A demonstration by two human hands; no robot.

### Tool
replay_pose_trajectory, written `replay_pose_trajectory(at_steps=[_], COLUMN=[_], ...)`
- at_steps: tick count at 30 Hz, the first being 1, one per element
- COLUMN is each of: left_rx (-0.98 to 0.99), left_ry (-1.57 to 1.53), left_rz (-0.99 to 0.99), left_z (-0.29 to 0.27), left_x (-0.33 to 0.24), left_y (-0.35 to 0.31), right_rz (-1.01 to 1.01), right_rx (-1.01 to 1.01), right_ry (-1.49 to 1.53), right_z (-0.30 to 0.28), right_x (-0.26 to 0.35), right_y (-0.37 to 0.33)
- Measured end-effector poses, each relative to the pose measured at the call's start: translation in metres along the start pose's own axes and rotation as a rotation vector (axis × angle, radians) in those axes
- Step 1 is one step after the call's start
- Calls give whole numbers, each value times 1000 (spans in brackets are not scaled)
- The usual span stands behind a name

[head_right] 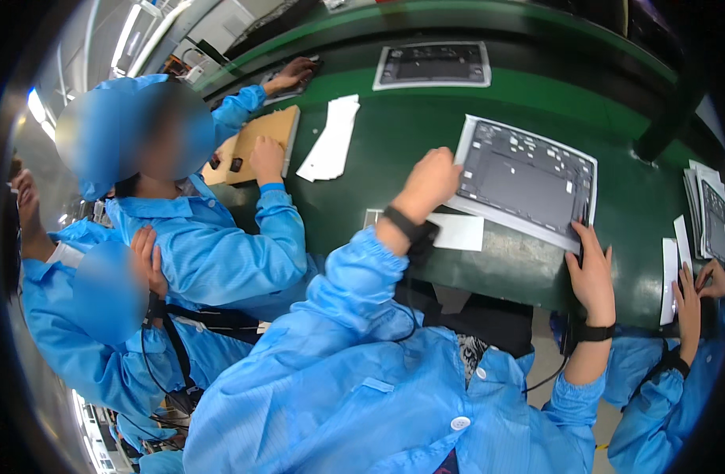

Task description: Inspecting and marking components on an electronics assembly line using a pen.

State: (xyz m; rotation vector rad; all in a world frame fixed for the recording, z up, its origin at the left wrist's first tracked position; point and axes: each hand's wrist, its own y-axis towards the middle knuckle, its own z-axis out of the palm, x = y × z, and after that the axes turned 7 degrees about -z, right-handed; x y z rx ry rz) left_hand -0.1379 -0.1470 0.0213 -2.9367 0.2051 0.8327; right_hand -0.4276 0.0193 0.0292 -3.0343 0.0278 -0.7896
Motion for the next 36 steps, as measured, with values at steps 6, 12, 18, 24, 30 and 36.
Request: replay_pose_trajectory(at_steps=[6,12,18,24,30,36], left_rx=[-109,-22,-136,-113,-113,-83], left_ry=[-38,138,167,120,87,64], left_rz=[184,190,177,181,182,163], left_z=[-23,-6,-5,-3,-2,-5], left_x=[54,69,71,77,81,83], left_y=[-135,-178,-181,-179,-177,-177], right_rz=[-74,64,-77,-71,-53,-60], right_rx=[-105,-588,-196,6,28,-9], right_ry=[119,852,1138,1081,992,738], right_z=[12,-4,42,106,142,145], right_x=[-10,-2,95,180,190,198], right_y=[-1,-37,-24,38,53,53])
